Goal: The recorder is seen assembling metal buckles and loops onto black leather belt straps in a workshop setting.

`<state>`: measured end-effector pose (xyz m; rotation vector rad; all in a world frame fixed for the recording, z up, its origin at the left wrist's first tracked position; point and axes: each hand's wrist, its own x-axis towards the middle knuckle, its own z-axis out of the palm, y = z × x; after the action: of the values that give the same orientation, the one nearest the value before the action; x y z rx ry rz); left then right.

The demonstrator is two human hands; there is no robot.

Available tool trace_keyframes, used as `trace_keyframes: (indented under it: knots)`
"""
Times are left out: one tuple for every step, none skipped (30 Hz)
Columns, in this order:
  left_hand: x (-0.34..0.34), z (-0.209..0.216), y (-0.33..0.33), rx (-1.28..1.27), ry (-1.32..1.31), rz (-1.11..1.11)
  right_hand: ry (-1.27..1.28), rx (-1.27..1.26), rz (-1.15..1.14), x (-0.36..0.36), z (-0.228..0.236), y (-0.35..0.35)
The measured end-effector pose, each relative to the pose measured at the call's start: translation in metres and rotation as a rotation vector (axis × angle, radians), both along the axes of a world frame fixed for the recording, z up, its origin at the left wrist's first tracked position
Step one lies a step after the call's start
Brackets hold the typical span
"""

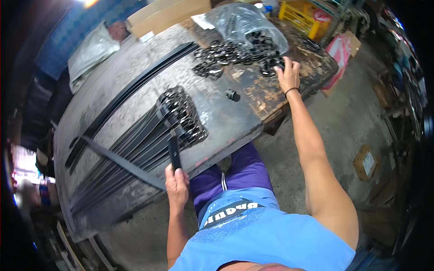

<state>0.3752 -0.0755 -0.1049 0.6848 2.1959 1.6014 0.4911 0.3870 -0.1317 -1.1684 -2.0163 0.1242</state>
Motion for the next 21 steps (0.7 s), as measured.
trace_keyframes:
  knots:
    - [0.001,-0.001,0.004,-0.037,0.055,0.011,0.113,0.096,0.026,-0.01,0.004,-0.015]
    - [0.0,0.0,0.006,-0.031,0.052,0.038,0.179,0.054,0.211,-0.027,0.009,-0.039]
    - [0.001,-0.001,0.006,-0.023,0.039,0.052,0.119,-0.032,0.429,-0.04,0.017,-0.069]
    - [0.0,0.0,0.004,0.003,0.039,0.072,0.018,-0.097,0.634,-0.054,0.022,-0.1]
    - [-0.002,0.0,0.006,0.004,0.036,0.086,-0.092,-0.182,0.663,-0.063,0.016,-0.128]
    - [-0.003,0.0,0.005,0.036,0.0,0.058,-0.192,-0.185,0.756,-0.071,0.005,-0.145]
    - [-0.004,0.0,0.004,0.073,-0.033,0.021,-0.341,-0.052,0.767,-0.077,-0.005,-0.155]
    - [-0.003,0.0,0.003,0.08,-0.039,0.002,-0.311,-0.059,0.762,-0.081,-0.015,-0.154]
    - [-0.002,0.001,0.0,0.087,-0.037,0.0,-0.279,-0.065,0.753,-0.088,-0.019,-0.148]
    - [0.002,0.002,-0.004,0.073,-0.026,0.013,-0.147,-0.031,0.733,-0.087,-0.016,-0.134]
    - [0.004,0.001,-0.007,0.062,-0.014,0.023,-0.017,0.009,0.708,-0.083,-0.01,-0.115]
    - [0.005,-0.005,-0.012,0.114,-0.073,0.043,0.171,-0.08,0.62,-0.081,-0.009,-0.091]
    - [0.006,-0.009,-0.016,0.167,-0.135,0.043,0.079,-0.197,0.372,-0.067,0.014,-0.08]
    - [0.006,-0.011,-0.017,0.187,-0.149,0.039,0.045,-0.155,0.33,-0.058,0.016,-0.051]
    - [0.008,-0.011,-0.016,0.206,-0.164,0.026,0.012,-0.114,0.279,-0.046,0.015,-0.024]
    - [0.006,-0.014,-0.017,0.195,-0.148,-0.005,-0.04,-0.047,0.248,-0.039,0.013,-0.01]
    - [0.006,-0.016,-0.016,0.208,-0.147,-0.028,-0.092,0.016,0.215,-0.032,0.009,0.001]
    - [0.007,-0.016,-0.016,0.185,-0.098,-0.017,-0.173,0.025,0.212,-0.029,0.0,0.005]
    - [0.006,-0.013,-0.015,0.163,-0.046,-0.008,-0.181,0.086,0.22,-0.025,-0.007,0.003]
    - [0.008,-0.01,-0.012,0.167,-0.054,0.024,-0.193,0.093,0.191,-0.02,-0.016,0.002]
    - [0.006,-0.009,-0.011,0.174,-0.05,0.015,-0.204,0.1,0.17,-0.017,-0.02,0.0]
